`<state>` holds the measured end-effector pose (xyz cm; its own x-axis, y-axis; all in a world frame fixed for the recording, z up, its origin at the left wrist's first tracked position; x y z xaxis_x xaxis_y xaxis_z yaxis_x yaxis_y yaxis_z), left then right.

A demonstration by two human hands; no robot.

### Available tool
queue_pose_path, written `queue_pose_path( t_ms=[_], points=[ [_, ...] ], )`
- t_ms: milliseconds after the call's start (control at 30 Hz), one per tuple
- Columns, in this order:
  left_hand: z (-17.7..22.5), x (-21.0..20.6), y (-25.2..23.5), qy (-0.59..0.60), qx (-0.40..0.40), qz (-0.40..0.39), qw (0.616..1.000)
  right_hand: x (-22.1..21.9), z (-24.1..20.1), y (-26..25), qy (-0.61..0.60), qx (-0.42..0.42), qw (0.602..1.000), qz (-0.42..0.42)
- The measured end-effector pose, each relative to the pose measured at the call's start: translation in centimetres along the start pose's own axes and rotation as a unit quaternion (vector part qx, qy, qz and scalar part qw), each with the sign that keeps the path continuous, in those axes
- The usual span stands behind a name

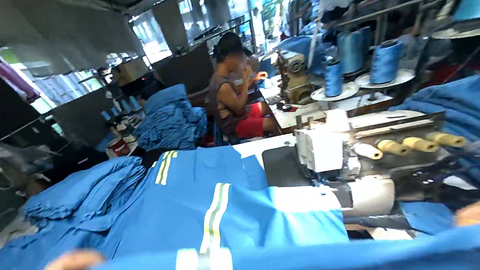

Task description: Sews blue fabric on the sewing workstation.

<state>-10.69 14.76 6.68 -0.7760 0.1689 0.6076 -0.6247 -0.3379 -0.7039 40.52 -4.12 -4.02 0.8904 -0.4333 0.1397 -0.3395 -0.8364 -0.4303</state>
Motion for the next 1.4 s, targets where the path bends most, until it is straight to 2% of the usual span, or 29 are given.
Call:
queue_pose_path(
  t_ms=[67, 100, 133, 200, 267, 333, 400, 467, 567, 667, 733, 833, 900, 933, 1033, 1200, 1300, 1400],
  points=[
    [-2.1, -1.5, -6.9, -0.238, 0.025, 0.079, 0.968, -2.0, 1.4, 0.1, -0.001, -0.025, 1.0, 0.017],
    [-3.9, -3.3, -9.5, -0.327, 0.027, 0.079, 0.941, -3.5, 2.0, 0.0, -0.015, -0.047, 0.998, 0.04],
    [-5.3, -5.5, -11.4, -0.361, 0.038, 0.046, 0.931, -4.8, 2.6, 0.1, -0.031, -0.076, 0.995, 0.063],
    [-6.5, -11.4, -13.4, -0.3, 0.005, -0.021, 0.954, -7.0, 3.1, 0.6, -0.06, -0.13, 0.986, 0.087],
    [-5.2, -19.0, -13.1, -0.145, -0.064, -0.1, 0.982, -8.0, 2.9, 1.3, -0.067, -0.147, 0.985, 0.066],
    [-2.3, -25.6, -11.2, 0.006, -0.114, -0.176, 0.978, -8.2, 2.4, 2.3, -0.059, -0.12, 0.991, 0.017],
    [0.5, -28.5, -10.0, 0.099, -0.121, -0.238, 0.959, -7.6, 2.3, 2.8, -0.045, -0.074, 0.996, -0.024],
    [2.7, -28.0, -10.2, 0.154, -0.097, -0.258, 0.949, -7.0, 3.2, 2.7, -0.04, -0.07, 0.997, 0.004],
    [4.9, -25.2, -11.8, 0.235, -0.094, -0.223, 0.941, -7.2, 6.9, 1.1, -0.03, -0.13, 0.985, 0.105],
    [5.8, -24.6, -13.4, 0.204, -0.116, -0.214, 0.948, -8.3, 9.7, 0.4, -0.059, -0.228, 0.97, 0.06],
    [3.9, -26.7, -13.7, 0.103, -0.125, -0.205, 0.965, -9.2, 10.2, 1.1, -0.128, -0.286, 0.949, 0.027],
    [-2.0, -31.8, -12.4, -0.053, -0.124, -0.106, 0.985, -9.9, 10.2, 3.1, -0.254, -0.402, 0.879, 0.045],
    [-4.6, -33.8, -11.5, -0.086, -0.088, -0.085, 0.989, -9.7, 10.5, 4.2, -0.299, -0.459, 0.835, 0.06],
    [-5.2, -34.3, -11.4, -0.077, -0.071, -0.088, 0.991, -9.5, 10.6, 4.5, -0.308, -0.464, 0.829, 0.061],
    [-5.8, -35.2, -11.8, 0.014, -0.029, -0.096, 0.995, -9.4, 10.6, 5.1, -0.302, -0.437, 0.846, 0.038],
    [-5.8, -35.2, -13.2, 0.085, 0.085, -0.097, 0.988, -9.4, 10.8, 5.8, -0.145, -0.306, 0.941, 0.009],
    [-6.0, -34.5, -12.9, 0.112, 0.143, -0.096, 0.979, -9.1, 10.0, 6.9, -0.096, -0.302, 0.948, 0.002],
    [-5.9, -34.0, -12.2, 0.125, 0.168, -0.093, 0.973, -9.2, 9.9, 7.9, -0.116, -0.31, 0.943, -0.005]
  ],
)
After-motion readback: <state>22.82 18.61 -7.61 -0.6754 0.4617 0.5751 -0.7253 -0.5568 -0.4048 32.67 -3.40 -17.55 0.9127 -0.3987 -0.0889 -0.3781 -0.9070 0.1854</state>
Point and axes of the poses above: each hand's wrist, its own y-axis away from the middle knuckle, its own x-axis out of the back of the hand, z = x × y, the point moved 2 cm from there along -y, towards the middle knuckle, and after that the axes turned 9 degrees about -x, right-handed, at the moved point
